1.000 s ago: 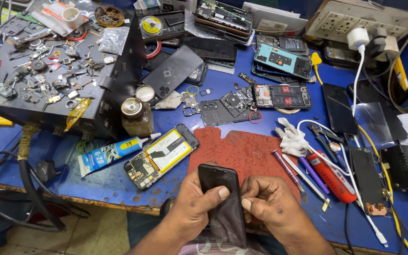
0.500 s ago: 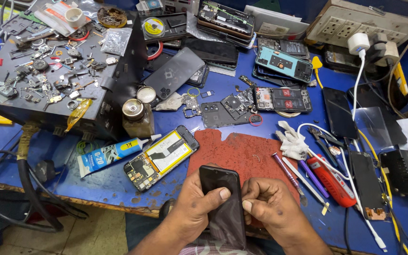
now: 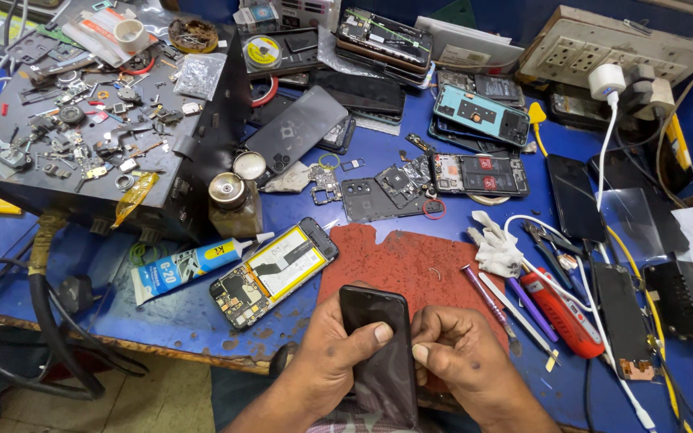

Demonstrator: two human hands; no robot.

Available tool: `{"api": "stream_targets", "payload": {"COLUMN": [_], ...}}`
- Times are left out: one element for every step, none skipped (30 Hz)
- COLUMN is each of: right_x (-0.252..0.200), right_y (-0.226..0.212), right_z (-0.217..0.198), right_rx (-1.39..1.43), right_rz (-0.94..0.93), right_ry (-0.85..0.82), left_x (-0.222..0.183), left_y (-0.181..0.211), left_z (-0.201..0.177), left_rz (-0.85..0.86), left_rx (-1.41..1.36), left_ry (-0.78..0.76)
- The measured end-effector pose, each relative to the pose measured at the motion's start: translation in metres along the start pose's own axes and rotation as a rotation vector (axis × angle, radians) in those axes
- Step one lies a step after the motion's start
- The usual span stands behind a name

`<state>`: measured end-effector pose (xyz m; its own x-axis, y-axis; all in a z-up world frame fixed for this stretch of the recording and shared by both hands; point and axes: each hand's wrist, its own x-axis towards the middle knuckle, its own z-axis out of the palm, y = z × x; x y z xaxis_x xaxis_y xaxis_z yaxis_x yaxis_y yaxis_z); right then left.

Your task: The person performs various repairs on mobile phones at a workstation, including fitting a screen onto a frame, handling a circuit board, and placing a small component from a plastic bag onto the device.

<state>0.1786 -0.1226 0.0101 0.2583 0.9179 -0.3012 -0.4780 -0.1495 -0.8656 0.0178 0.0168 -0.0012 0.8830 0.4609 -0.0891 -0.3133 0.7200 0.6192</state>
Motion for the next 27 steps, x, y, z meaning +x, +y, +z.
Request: {"api": "stream_targets", "payload": {"right_x": [0.0002, 0.0002, 0.0005, 0.0010, 0.0014, 0.0013, 0.0011, 0.0012, 0.0012, 0.0009, 0.0009, 0.0010, 0.0012, 0.0012, 0.0011, 0.0018, 0.0026, 0.0025, 0.0022, 0.0023, 0.0022, 0.0020, 0.0019, 0.0019, 0.0020, 0.0019, 0.0023], "right_y": [-0.0004, -0.0001, 0.0001, 0.0000, -0.0003, -0.0003, -0.0005, -0.0007, -0.0007, -0.0009, -0.0010, -0.0008, -0.0005, 0.0000, 0.0005, 0.0002, -0.0002, 0.0002, 0.0006, 0.0003, -0.0001, -0.0002, -0.0001, -0.0004, -0.0006, -0.0008, -0.0013], "right_z": [0.0001, 0.0000, -0.0001, -0.0004, -0.0007, -0.0010, -0.0011, -0.0012, -0.0010, -0.0012, -0.0017, -0.0022, -0.0028, -0.0032, -0.0035, -0.0040, -0.0045, -0.0045, -0.0044, -0.0044, -0.0044, -0.0043, -0.0041, -0.0040, -0.0040, -0.0047, -0.0057], "right_rx": [0.001, 0.001, -0.002, -0.006, -0.006, -0.006, -0.005, -0.006, -0.002, 0.002, 0.002, 0.002, 0.003, 0.003, 0.011, 0.018, 0.017, 0.015, 0.013, 0.013, 0.007, 0.001, 0.001, -0.001, -0.003, -0.004, -0.020], "right_rz": [0.004, 0.004, -0.009, -0.022, -0.023, -0.024, -0.025, -0.027, -0.020, -0.012, -0.014, -0.026, -0.038, -0.038, -0.043, -0.050, -0.052, -0.057, -0.061, -0.062, -0.063, -0.064, -0.064, -0.061, -0.058, -0.057, -0.068], "right_ry": [0.002, 0.003, -0.006, -0.015, -0.015, -0.016, -0.017, -0.016, -0.008, 0.001, 0.003, -0.015, -0.032, -0.031, -0.037, -0.044, -0.044, -0.047, -0.050, -0.049, -0.047, -0.044, -0.043, -0.037, -0.030, -0.028, -0.043], "left_x": [0.0002, 0.0001, 0.0001, 0.0005, 0.0009, 0.0007, 0.0005, 0.0009, 0.0014, 0.0019, 0.0023, 0.0024, 0.0026, 0.0025, 0.0024, 0.0034, 0.0044, 0.0039, 0.0033, 0.0037, 0.0043, 0.0046, 0.0048, 0.0049, 0.0048, 0.0045, 0.0045], "left_y": [0.0002, 0.0000, -0.0003, -0.0005, -0.0008, -0.0013, -0.0018, -0.0019, -0.0019, -0.0020, -0.0022, -0.0026, -0.0029, -0.0032, -0.0033, -0.0028, -0.0024, -0.0025, -0.0026, -0.0022, -0.0018, -0.0016, -0.0015, -0.0014, -0.0015, -0.0021, -0.0024], "left_z": [0.0001, 0.0001, 0.0001, 0.0000, -0.0001, -0.0003, -0.0005, -0.0008, -0.0012, -0.0016, -0.0019, -0.0020, -0.0020, -0.0020, -0.0019, -0.0016, -0.0012, -0.0007, -0.0003, 0.0001, 0.0005, 0.0007, 0.0008, 0.0011, 0.0014, 0.0017, 0.0018], "left_rz": [0.005, 0.006, 0.006, -0.002, -0.009, -0.010, -0.011, -0.011, -0.011, -0.009, -0.008, -0.009, -0.008, -0.008, -0.009, -0.020, -0.031, -0.033, -0.029, -0.024, -0.024, -0.016, -0.008, -0.009, -0.008, -0.009, -0.010], "left_rx": [0.010, 0.021, 0.021, 0.019, 0.018, 0.017, 0.015, 0.014, 0.014, 0.024, 0.035, 0.034, 0.036, 0.037, 0.037, 0.035, 0.034, 0.033, 0.027, 0.023, 0.023, 0.029, 0.036, 0.036, 0.035, 0.034, 0.032], "left_ry": [0.004, 0.008, 0.007, 0.016, 0.024, 0.024, 0.025, 0.023, 0.021, 0.021, 0.020, 0.020, 0.026, 0.033, 0.033, 0.040, 0.047, 0.047, 0.046, 0.043, 0.042, 0.038, 0.034, 0.033, 0.027, 0.022, 0.022]}}
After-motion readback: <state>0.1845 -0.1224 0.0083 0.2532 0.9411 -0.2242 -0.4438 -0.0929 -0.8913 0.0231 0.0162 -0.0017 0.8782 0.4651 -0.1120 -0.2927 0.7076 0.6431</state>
